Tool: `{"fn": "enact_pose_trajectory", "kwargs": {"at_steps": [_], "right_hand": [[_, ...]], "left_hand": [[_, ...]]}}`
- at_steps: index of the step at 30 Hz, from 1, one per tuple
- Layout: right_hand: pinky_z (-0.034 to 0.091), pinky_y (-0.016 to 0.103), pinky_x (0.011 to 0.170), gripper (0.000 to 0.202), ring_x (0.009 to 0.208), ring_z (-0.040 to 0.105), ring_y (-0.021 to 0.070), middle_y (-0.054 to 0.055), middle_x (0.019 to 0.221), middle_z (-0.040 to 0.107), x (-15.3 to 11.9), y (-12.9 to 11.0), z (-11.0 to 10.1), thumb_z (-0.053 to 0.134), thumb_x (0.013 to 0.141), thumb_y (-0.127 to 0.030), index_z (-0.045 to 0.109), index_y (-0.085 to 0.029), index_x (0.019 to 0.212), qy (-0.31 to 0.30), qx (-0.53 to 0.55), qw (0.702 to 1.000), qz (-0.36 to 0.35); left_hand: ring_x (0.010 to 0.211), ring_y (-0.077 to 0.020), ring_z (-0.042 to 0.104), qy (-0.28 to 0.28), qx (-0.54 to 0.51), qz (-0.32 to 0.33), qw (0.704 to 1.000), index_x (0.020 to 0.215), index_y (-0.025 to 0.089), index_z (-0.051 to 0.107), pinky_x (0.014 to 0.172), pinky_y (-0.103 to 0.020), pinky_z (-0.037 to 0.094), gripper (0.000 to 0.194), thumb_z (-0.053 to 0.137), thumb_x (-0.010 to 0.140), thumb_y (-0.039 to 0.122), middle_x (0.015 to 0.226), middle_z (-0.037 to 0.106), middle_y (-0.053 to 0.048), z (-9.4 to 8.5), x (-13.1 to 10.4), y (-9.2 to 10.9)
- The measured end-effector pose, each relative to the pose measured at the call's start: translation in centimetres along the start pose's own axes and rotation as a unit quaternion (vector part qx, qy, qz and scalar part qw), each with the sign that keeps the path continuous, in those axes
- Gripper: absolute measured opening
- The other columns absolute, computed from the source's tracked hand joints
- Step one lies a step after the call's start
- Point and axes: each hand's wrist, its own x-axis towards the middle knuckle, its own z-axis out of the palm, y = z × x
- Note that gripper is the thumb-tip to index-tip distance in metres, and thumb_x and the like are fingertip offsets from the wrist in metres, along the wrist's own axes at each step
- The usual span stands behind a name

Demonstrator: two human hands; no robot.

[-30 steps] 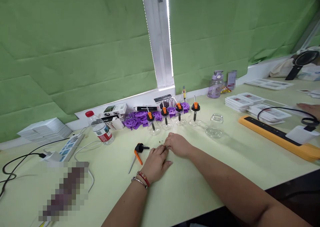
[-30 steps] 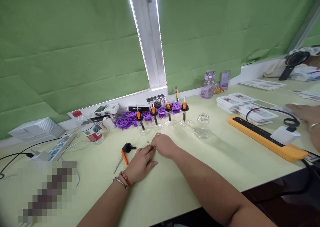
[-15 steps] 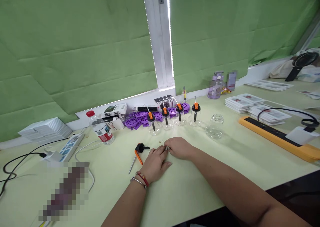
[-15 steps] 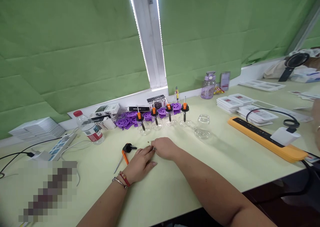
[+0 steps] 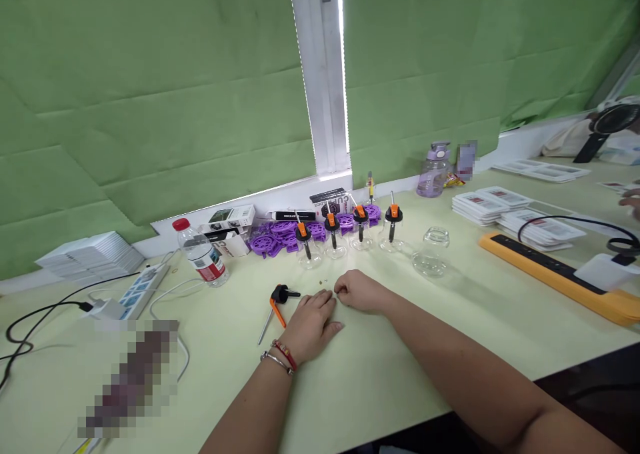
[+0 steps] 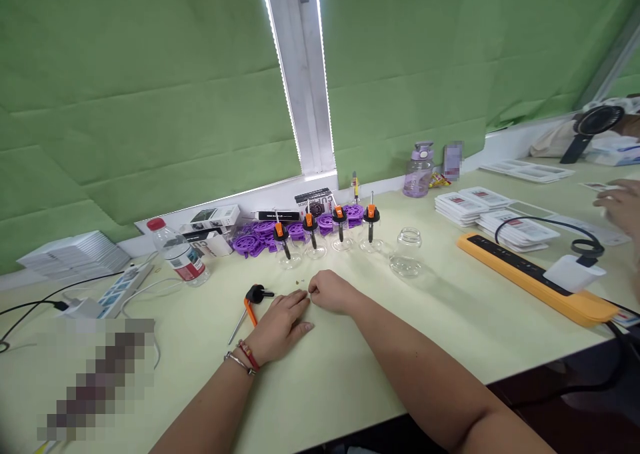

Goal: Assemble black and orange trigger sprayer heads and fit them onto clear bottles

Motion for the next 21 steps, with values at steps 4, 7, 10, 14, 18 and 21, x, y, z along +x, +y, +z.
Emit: {"fn": "enact_pose_trajectory", "kwargs": {"at_steps": [4, 7, 10, 14, 18, 21], "right_hand": [[0.039, 0.020, 0.048, 0.018, 0.049, 0.052, 0.0100, 0.000, 0.056, 0.062, 0.7, 0.8, 0.4, 0.053, 0.069, -0.017, 0.069, -0.014, 0.078, 0.000, 0.129, 0.990, 0.066], [0.039, 0.019, 0.043, 0.015, 0.042, 0.048, 0.0089, -0.003, 0.046, 0.055, 1.2, 0.9, 0.2, 0.057, 0.068, -0.019, 0.068, -0.013, 0.077, 0.017, 0.248, 0.961, 0.126], [0.040, 0.019, 0.041, 0.009, 0.043, 0.049, 0.0090, -0.003, 0.045, 0.054, 1.6, 1.3, -0.6, 0.061, 0.066, -0.018, 0.065, -0.013, 0.072, 0.064, 0.320, 0.931, 0.163], [0.042, 0.019, 0.043, 0.006, 0.044, 0.050, 0.0087, -0.003, 0.049, 0.054, 2.1, 2.6, -1.5, 0.059, 0.071, -0.019, 0.060, -0.014, 0.075, 0.133, 0.320, 0.920, 0.182], [0.045, 0.019, 0.045, 0.005, 0.046, 0.053, 0.0090, -0.002, 0.054, 0.055, 2.6, 4.0, -1.3, 0.057, 0.074, -0.019, 0.056, -0.015, 0.076, 0.171, 0.308, 0.916, 0.190], [0.046, 0.019, 0.045, 0.004, 0.049, 0.056, 0.0097, -0.001, 0.057, 0.055, 2.9, 4.4, -0.7, 0.057, 0.075, -0.017, 0.056, -0.015, 0.078, 0.173, 0.292, 0.922, 0.184]], "left_hand": [[0.124, -0.0270, 0.040, 0.004, -0.001, 0.001, 1.000, 0.125, 0.019, 0.047, 0.099, -0.044, 0.033, 0.043, 0.045, 0.088, 0.040, 0.134, 0.046, -0.013, 0.0, 0.0, 0.1], [0.124, -0.0271, 0.040, 0.003, 0.000, 0.000, 1.000, 0.123, 0.019, 0.048, 0.099, -0.044, 0.033, 0.041, 0.045, 0.088, 0.039, 0.135, 0.045, -0.013, -0.1, 0.0, 0.1], [0.125, -0.0267, 0.040, 0.000, 0.000, 0.000, 1.000, 0.123, 0.020, 0.048, 0.100, -0.044, 0.033, 0.040, 0.045, 0.088, 0.040, 0.134, 0.046, -0.013, -0.2, 0.0, 0.2], [0.125, -0.0262, 0.039, -0.003, -0.002, -0.002, 1.000, 0.122, 0.020, 0.048, 0.101, -0.044, 0.032, 0.039, 0.043, 0.089, 0.039, 0.135, 0.045, -0.013, -0.3, 0.0, 0.2], [0.127, -0.0263, 0.037, -0.009, 0.001, -0.004, 1.000, 0.123, 0.019, 0.047, 0.102, -0.044, 0.031, 0.041, 0.042, 0.089, 0.040, 0.137, 0.044, -0.013, -0.2, 0.0, 0.1], [0.127, -0.0260, 0.037, -0.011, 0.002, -0.005, 1.000, 0.125, 0.019, 0.046, 0.102, -0.044, 0.031, 0.042, 0.042, 0.089, 0.040, 0.137, 0.044, -0.013, -0.2, -0.1, 0.1]]}}
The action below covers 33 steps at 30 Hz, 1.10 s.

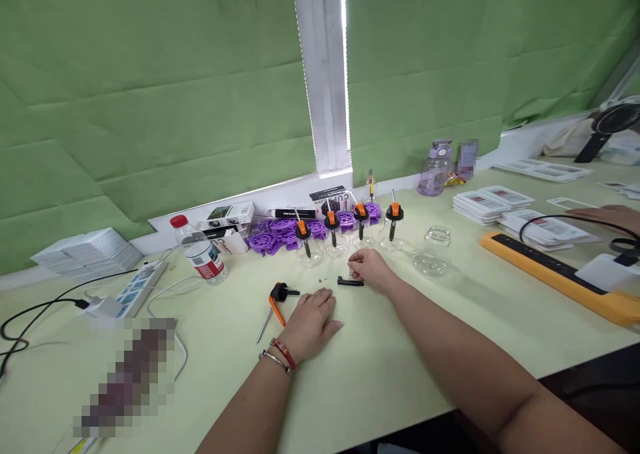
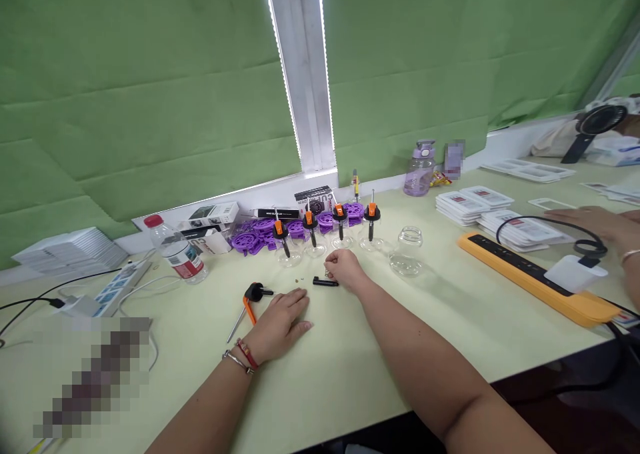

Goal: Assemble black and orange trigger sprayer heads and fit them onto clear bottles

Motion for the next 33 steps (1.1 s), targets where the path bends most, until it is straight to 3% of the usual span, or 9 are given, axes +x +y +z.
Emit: {"fn": "enact_pose_trajectory", "kwargs": {"at_steps": [4, 12, 21, 33], "right_hand": [[0.044, 0.018, 0.046, 0.004, 0.051, 0.058, 0.0097, -0.001, 0.060, 0.057, 0.2, 0.5, 0.6, 0.057, 0.075, -0.017, 0.057, -0.015, 0.079, -0.005, -0.029, 0.999, -0.029], [0.046, 0.020, 0.052, 0.006, 0.055, 0.062, 0.0116, -0.001, 0.062, 0.061, 0.3, 1.0, 0.5, 0.057, 0.076, -0.018, 0.058, -0.016, 0.081, -0.014, -0.070, 0.995, -0.069], [0.046, 0.021, 0.056, 0.007, 0.058, 0.060, 0.0110, 0.001, 0.072, 0.065, -0.1, 0.7, 0.3, 0.058, 0.076, -0.020, 0.059, -0.017, 0.082, -0.007, -0.111, 0.988, -0.109], [0.042, 0.023, 0.061, 0.008, 0.063, 0.054, 0.0118, 0.000, 0.072, 0.062, -1.5, -0.7, -0.7, 0.058, 0.073, -0.018, 0.062, -0.018, 0.080, -0.031, -0.152, 0.973, -0.173]], "left_hand": [[0.129, -0.0258, 0.036, 0.006, -0.003, -0.001, 1.000, 0.122, 0.019, 0.047, 0.102, -0.044, 0.031, 0.039, 0.041, 0.090, 0.040, 0.139, 0.041, -0.014, 0.1, 0.1, 0.2], [0.137, -0.0292, 0.021, 0.015, 0.014, -0.007, 1.000, 0.129, 0.020, 0.041, 0.107, -0.050, 0.023, 0.050, 0.041, 0.088, 0.049, 0.151, 0.018, -0.013, 0.7, 2.1, 1.1], [0.132, -0.0277, 0.031, 0.007, 0.015, -0.003, 1.000, 0.119, 0.019, 0.047, 0.105, -0.051, 0.025, 0.043, 0.039, 0.088, 0.048, 0.142, 0.037, -0.015, 0.7, 3.8, 1.8], [0.128, -0.0285, 0.037, 0.015, 0.013, -0.005, 1.000, 0.126, 0.016, 0.045, 0.104, -0.046, 0.029, 0.050, 0.041, 0.087, 0.048, 0.142, 0.036, -0.016, 1.2, 3.6, 1.5]]}}
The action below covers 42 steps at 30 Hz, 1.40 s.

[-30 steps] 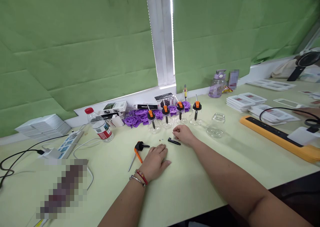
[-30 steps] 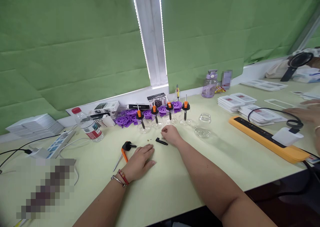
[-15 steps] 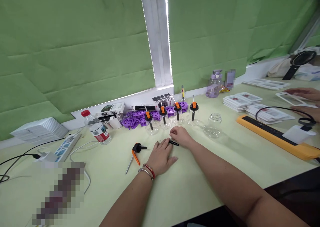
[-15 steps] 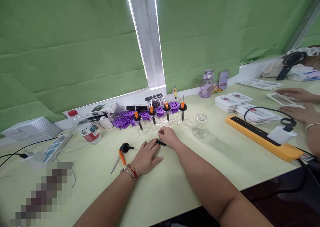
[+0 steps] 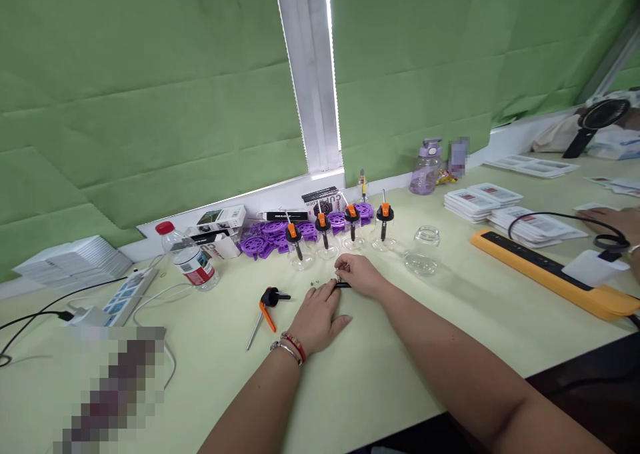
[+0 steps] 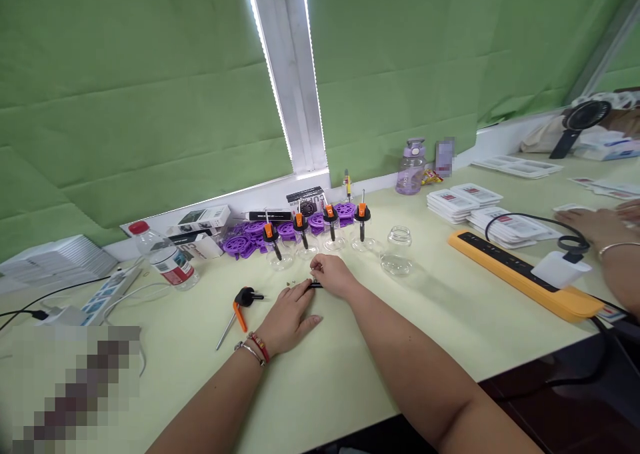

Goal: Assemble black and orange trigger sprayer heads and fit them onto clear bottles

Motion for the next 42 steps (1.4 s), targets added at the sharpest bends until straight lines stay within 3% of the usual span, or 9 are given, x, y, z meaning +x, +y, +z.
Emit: {"fn": "enact_pose_trajectory", "kwargs": {"at_steps": [17, 23, 29, 42], "right_hand": [[0.046, 0.022, 0.060, 0.012, 0.064, 0.058, 0.0117, 0.000, 0.070, 0.062, 0.8, 1.7, 0.5, 0.059, 0.069, -0.022, 0.059, -0.017, 0.080, 0.019, 0.044, 0.998, 0.027], [0.043, 0.021, 0.054, 0.009, 0.062, 0.057, 0.0126, 0.002, 0.069, 0.064, 0.8, 1.9, -0.2, 0.061, 0.066, -0.024, 0.059, -0.017, 0.071, 0.046, -0.003, 0.996, 0.072], [0.038, 0.022, 0.051, 0.008, 0.060, 0.057, 0.0145, 0.002, 0.063, 0.065, 0.5, 1.6, -1.2, 0.070, 0.057, -0.017, 0.062, -0.017, 0.058, 0.012, -0.076, 0.993, 0.093], [0.034, 0.021, 0.051, 0.007, 0.063, 0.057, 0.0144, 0.004, 0.069, 0.066, 0.4, 0.8, -1.2, 0.068, 0.063, -0.022, 0.063, -0.017, 0.064, -0.001, -0.145, 0.984, 0.101]], "left_hand": [[0.130, -0.0279, 0.034, -0.001, 0.009, 0.002, 1.000, 0.131, 0.015, 0.042, 0.105, -0.046, 0.028, 0.054, 0.038, 0.088, 0.048, 0.144, 0.034, -0.016, 0.0, -0.1, -0.1], [0.130, -0.0275, 0.034, 0.000, 0.007, -0.001, 1.000, 0.132, 0.015, 0.041, 0.105, -0.045, 0.027, 0.055, 0.039, 0.088, 0.049, 0.145, 0.033, -0.016, 0.1, -0.2, -0.2], [0.131, -0.0272, 0.033, -0.009, 0.007, -0.004, 1.000, 0.133, 0.014, 0.040, 0.106, -0.046, 0.027, 0.057, 0.038, 0.088, 0.050, 0.146, 0.032, -0.016, -0.1, -0.2, -0.1], [0.132, -0.0283, 0.032, -0.019, 0.001, -0.008, 1.000, 0.134, 0.013, 0.039, 0.106, -0.048, 0.025, 0.059, 0.038, 0.088, 0.050, 0.146, 0.031, -0.017, -0.2, 0.0, 0.1]]}}
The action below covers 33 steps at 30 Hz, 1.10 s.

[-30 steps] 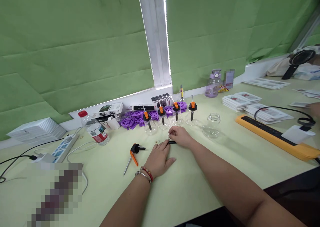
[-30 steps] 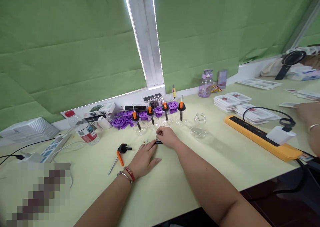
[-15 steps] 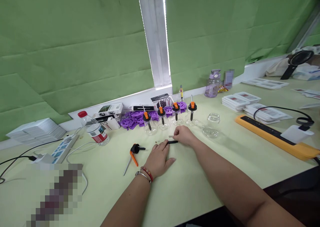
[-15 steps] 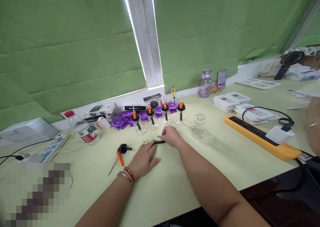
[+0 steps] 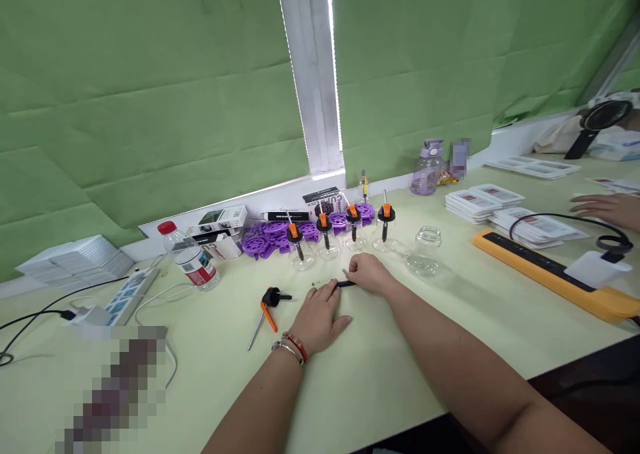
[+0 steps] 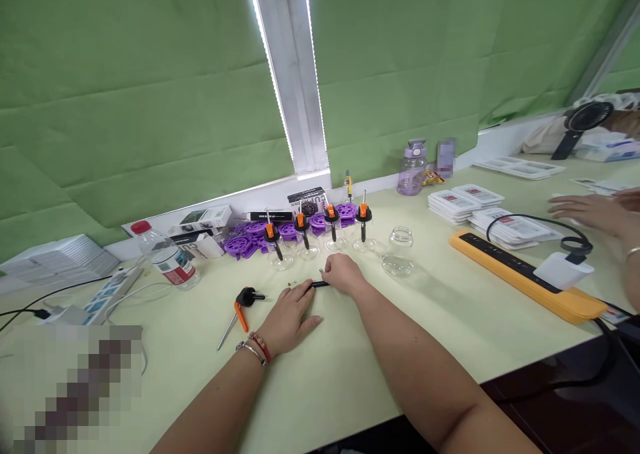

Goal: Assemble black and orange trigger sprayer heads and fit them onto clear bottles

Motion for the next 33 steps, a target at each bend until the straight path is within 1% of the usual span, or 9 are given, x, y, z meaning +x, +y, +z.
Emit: {"fn": "enact_pose_trajectory", "kwargs": {"at_steps": [11, 15, 22, 24, 26, 28, 29, 31, 33], "right_hand": [[0.034, 0.022, 0.052, 0.005, 0.062, 0.056, 0.0134, 0.002, 0.069, 0.065, 0.0, 0.1, 0.2, 0.065, 0.068, -0.022, 0.063, -0.018, 0.067, 0.007, 0.001, 1.000, -0.009], [0.034, 0.022, 0.052, 0.007, 0.061, 0.056, 0.0132, 0.002, 0.068, 0.065, 0.0, 0.2, 0.2, 0.065, 0.070, -0.024, 0.064, -0.019, 0.067, 0.003, 0.001, 1.000, -0.009], [0.034, 0.023, 0.053, 0.011, 0.062, 0.056, 0.0141, 0.003, 0.069, 0.066, 0.1, 0.2, 0.2, 0.063, 0.072, -0.029, 0.064, -0.019, 0.068, 0.004, -0.001, 1.000, -0.010], [0.034, 0.023, 0.053, 0.013, 0.061, 0.056, 0.0143, 0.003, 0.068, 0.066, 0.0, 0.2, 0.2, 0.063, 0.072, -0.031, 0.064, -0.019, 0.067, 0.004, 0.001, 1.000, -0.010], [0.034, 0.023, 0.053, 0.015, 0.062, 0.056, 0.0145, 0.003, 0.068, 0.065, 0.0, 0.3, 0.2, 0.063, 0.072, -0.032, 0.064, -0.019, 0.067, 0.006, 0.005, 1.000, -0.010], [0.035, 0.023, 0.054, 0.016, 0.063, 0.057, 0.0150, 0.003, 0.070, 0.066, 0.0, 0.4, 0.2, 0.063, 0.073, -0.034, 0.063, -0.019, 0.067, 0.008, 0.011, 1.000, -0.009], [0.035, 0.023, 0.054, 0.017, 0.064, 0.057, 0.0152, 0.003, 0.070, 0.066, 0.0, 0.5, 0.2, 0.063, 0.073, -0.035, 0.063, -0.019, 0.067, 0.010, 0.014, 1.000, -0.007], [0.036, 0.023, 0.054, 0.020, 0.065, 0.058, 0.0156, 0.004, 0.072, 0.066, 0.0, 0.5, 0.1, 0.062, 0.074, -0.038, 0.063, -0.019, 0.068, 0.014, 0.021, 1.000, -0.003], [0.036, 0.023, 0.053, 0.024, 0.065, 0.058, 0.0159, 0.004, 0.073, 0.066, 0.0, 0.5, 0.1, 0.059, 0.076, -0.041, 0.062, -0.019, 0.069, 0.021, 0.027, 0.999, 0.003]], "left_hand": [[0.130, -0.0290, 0.034, 0.008, 0.004, 0.007, 1.000, 0.131, 0.015, 0.042, 0.105, -0.047, 0.027, 0.056, 0.040, 0.087, 0.049, 0.144, 0.033, -0.018, -0.1, -0.1, 0.0], [0.130, -0.0290, 0.034, 0.019, -0.003, 0.011, 1.000, 0.130, 0.017, 0.043, 0.103, -0.047, 0.029, 0.053, 0.041, 0.087, 0.048, 0.143, 0.034, -0.018, 0.0, -0.1, 0.0], [0.130, -0.0296, 0.033, 0.026, -0.007, 0.009, 1.000, 0.128, 0.018, 0.044, 0.103, -0.048, 0.029, 0.052, 0.042, 0.087, 0.049, 0.143, 0.034, -0.017, 0.2, -0.2, 0.0], [0.129, -0.0293, 0.034, 0.032, 0.006, 0.008, 0.999, 0.129, 0.018, 0.044, 0.103, -0.047, 0.028, 0.052, 0.042, 0.086, 0.049, 0.143, 0.034, -0.017, 0.0, -0.3, 0.2], [0.128, -0.0290, 0.036, 0.054, 0.026, 0.000, 0.998, 0.129, 0.019, 0.044, 0.103, -0.048, 0.027, 0.051, 0.043, 0.086, 0.048, 0.143, 0.035, -0.016, -0.6, -0.6, 0.2], [0.124, -0.0285, 0.040, 0.100, 0.050, -0.034, 0.993, 0.125, 0.020, 0.048, 0.103, -0.048, 0.027, 0.046, 0.043, 0.087, 0.046, 0.138, 0.042, -0.014, -1.6, -1.1, -0.3], [0.121, -0.0282, 0.042, 0.132, 0.062, -0.067, 0.987, 0.120, 0.020, 0.052, 0.101, -0.048, 0.028, 0.042, 0.042, 0.087, 0.045, 0.133, 0.047, -0.013, -2.3, -1.5, -0.9], [0.114, -0.0282, 0.048, 0.201, 0.080, -0.182, 0.959, 0.109, 0.019, 0.058, 0.097, -0.046, 0.032, 0.039, 0.039, 0.088, 0.045, 0.121, 0.055, -0.014, -3.7, -2.4, -2.4], [0.106, -0.0297, 0.053, 0.228, 0.077, -0.321, 0.916, 0.103, 0.016, 0.060, 0.089, -0.044, 0.038, 0.044, 0.036, 0.087, 0.048, 0.112, 0.059, -0.015, -4.7, -3.4, -4.3]]}}
